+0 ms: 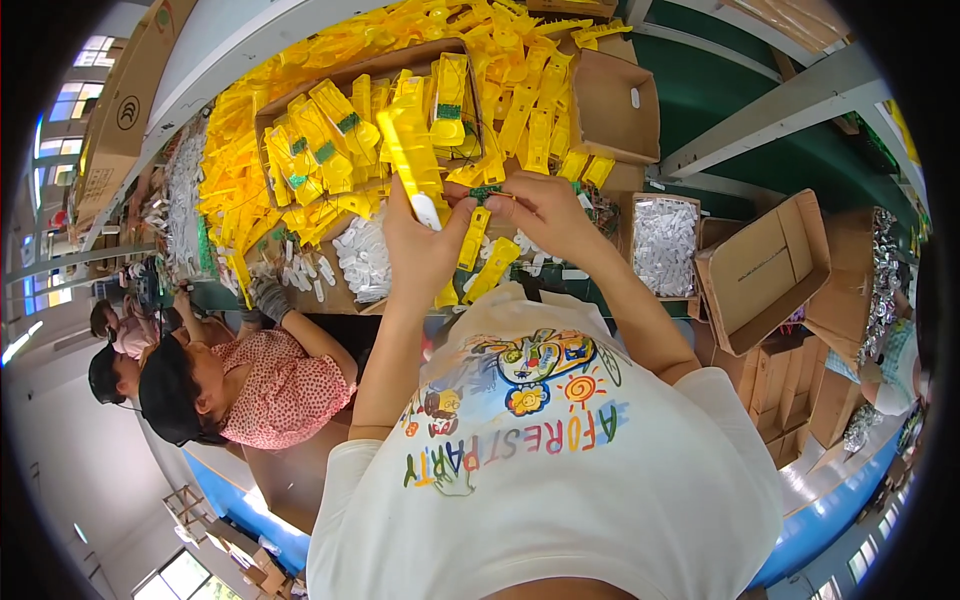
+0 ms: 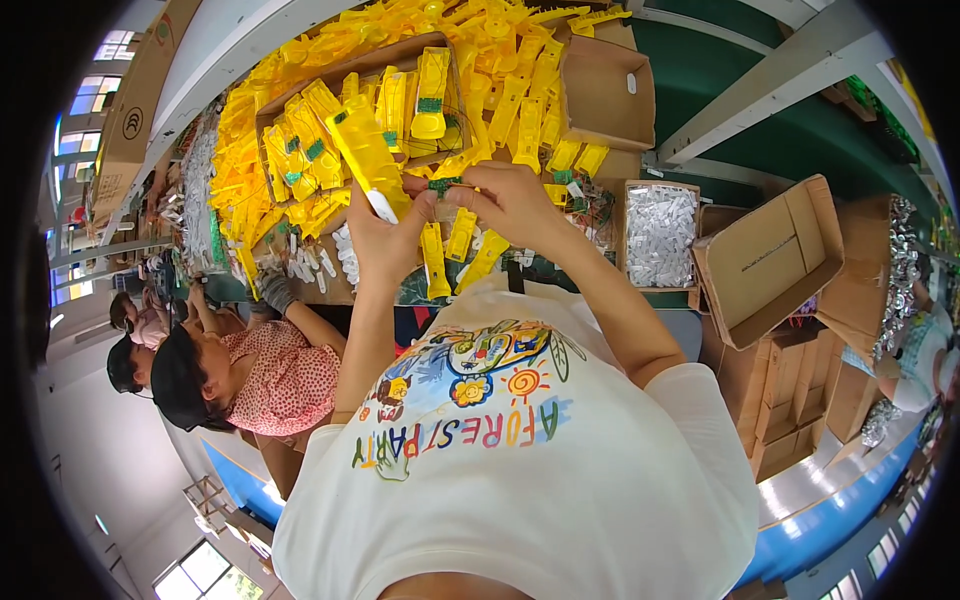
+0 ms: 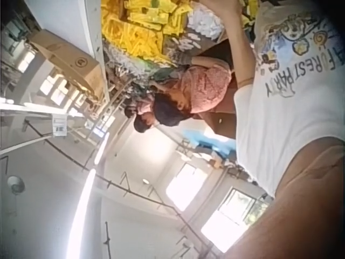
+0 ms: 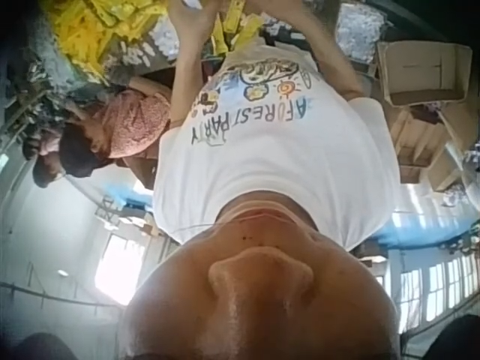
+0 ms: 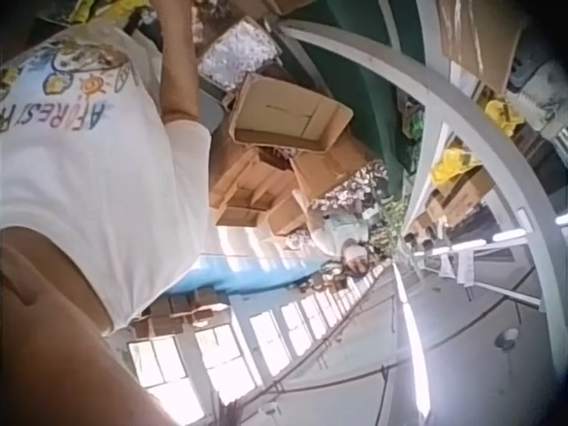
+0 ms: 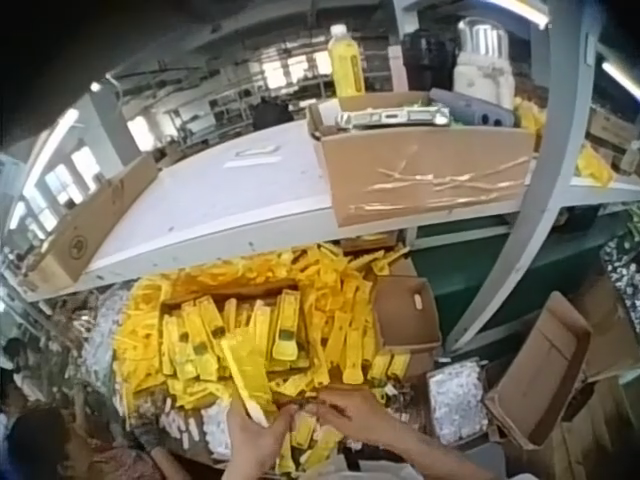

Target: Assembling electronic circuit boards into yellow plastic housings and organizing the finished units into boxes.

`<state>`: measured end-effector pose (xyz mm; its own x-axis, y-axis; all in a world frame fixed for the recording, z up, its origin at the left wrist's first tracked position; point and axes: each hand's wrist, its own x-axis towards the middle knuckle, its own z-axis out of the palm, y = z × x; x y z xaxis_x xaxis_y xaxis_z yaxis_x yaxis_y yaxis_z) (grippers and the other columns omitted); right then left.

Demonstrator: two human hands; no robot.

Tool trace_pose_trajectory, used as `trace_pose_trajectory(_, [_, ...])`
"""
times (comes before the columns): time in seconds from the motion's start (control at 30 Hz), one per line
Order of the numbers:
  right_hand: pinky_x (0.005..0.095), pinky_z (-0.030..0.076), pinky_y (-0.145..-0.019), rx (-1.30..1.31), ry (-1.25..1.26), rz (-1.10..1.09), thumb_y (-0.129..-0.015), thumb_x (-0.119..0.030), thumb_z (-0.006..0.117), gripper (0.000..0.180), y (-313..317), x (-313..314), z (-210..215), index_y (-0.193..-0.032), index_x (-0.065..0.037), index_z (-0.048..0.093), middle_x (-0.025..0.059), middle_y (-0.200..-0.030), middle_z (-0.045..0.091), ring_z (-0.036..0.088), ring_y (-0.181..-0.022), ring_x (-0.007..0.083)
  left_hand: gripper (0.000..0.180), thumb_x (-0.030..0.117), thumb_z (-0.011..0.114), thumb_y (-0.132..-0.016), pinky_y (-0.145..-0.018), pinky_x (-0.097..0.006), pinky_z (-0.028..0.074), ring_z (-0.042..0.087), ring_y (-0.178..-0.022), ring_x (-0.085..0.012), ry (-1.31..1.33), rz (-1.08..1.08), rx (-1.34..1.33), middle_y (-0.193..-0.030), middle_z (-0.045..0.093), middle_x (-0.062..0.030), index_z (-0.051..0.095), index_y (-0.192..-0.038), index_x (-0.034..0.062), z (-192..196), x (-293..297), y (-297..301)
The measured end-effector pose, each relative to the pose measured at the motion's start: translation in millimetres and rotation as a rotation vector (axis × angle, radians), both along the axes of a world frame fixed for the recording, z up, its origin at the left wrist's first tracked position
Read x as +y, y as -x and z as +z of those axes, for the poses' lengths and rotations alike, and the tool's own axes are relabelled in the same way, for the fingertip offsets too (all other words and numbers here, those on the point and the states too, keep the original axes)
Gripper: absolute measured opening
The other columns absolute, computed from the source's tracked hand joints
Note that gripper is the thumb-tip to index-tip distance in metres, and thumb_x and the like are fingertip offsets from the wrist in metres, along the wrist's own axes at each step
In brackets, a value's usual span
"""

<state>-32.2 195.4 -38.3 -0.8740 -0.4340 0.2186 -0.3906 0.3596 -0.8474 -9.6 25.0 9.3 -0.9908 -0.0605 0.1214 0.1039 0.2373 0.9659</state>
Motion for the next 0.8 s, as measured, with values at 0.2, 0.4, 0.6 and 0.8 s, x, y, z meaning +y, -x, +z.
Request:
trace_pose_trajectory(0.2, [0.0306, 0.028, -0.046, -0.066, 0.434, 0.009, -0.084, -0.019, 0.063, 0.033, -5.0, -5.3, -2.4, -0.062, 0.000, 0.046, 0.0058, -0.055, 0.040, 0.036, -0.049, 0.0162, 0.037, -0.003, 0.068, -0.074, -0.064, -0.024, 0.047, 0.060, -0.073, -0.0131, -0.311, 0.018, -0.231, -0.081, 0.063, -0.0069, 0.049, -0.105, 0.0018, -2.9, -6.3, -3.7])
trace_pose_trajectory(0.4, [0.0297, 0.028, -0.045, -0.017, 0.317, 0.033, -0.083, -0.016, 0.063, 0.032, -8.6, -3.3, -0.4, -0.060, 0.000, 0.047, 0.0036, -0.053, 0.041, 0.036, -0.048, 0.0122, 0.035, -0.002, 0.066, -0.074, -0.062, -0.027, 0.046, 0.060, -0.071, -0.0150, 0.082, -0.042, 0.016, -0.082, 0.064, -0.0074, 0.049, -0.104, 0.0020, -7.2, -8.8, -5.3])
trace_pose_trajectory(0.6, [0.0246, 0.033, -0.049, -0.279, 0.427, -0.078, -0.089, -0.016, 0.055, 0.030, -14.5, -6.1, 2.1, -0.064, 0.000, 0.053, 0.0020, -0.058, 0.049, 0.041, -0.052, 0.0090, 0.021, 0.013, 0.053, -0.086, -0.062, -0.032, 0.048, 0.059, -0.073, -0.0231, -0.255, -0.028, -0.171, -0.093, 0.063, -0.0112, 0.050, -0.104, 0.0030, 3.8, -4.4, -3.3])
trace_pose_trajectory(0.8, [0.0245, 0.033, -0.050, -0.280, 0.495, -0.089, -0.090, -0.015, 0.054, 0.030, -26.5, -20.8, 19.3, -0.065, 0.001, 0.051, 0.0025, -0.060, 0.049, 0.041, -0.052, 0.0088, 0.043, 0.035, 0.030, -0.097, -0.081, -0.039, 0.047, 0.057, -0.096, -0.0258, -1.054, -0.115, -0.406, -0.108, 0.058, -0.0127, 0.047, -0.118, 0.0017, -25.6, -9.2, -8.9])
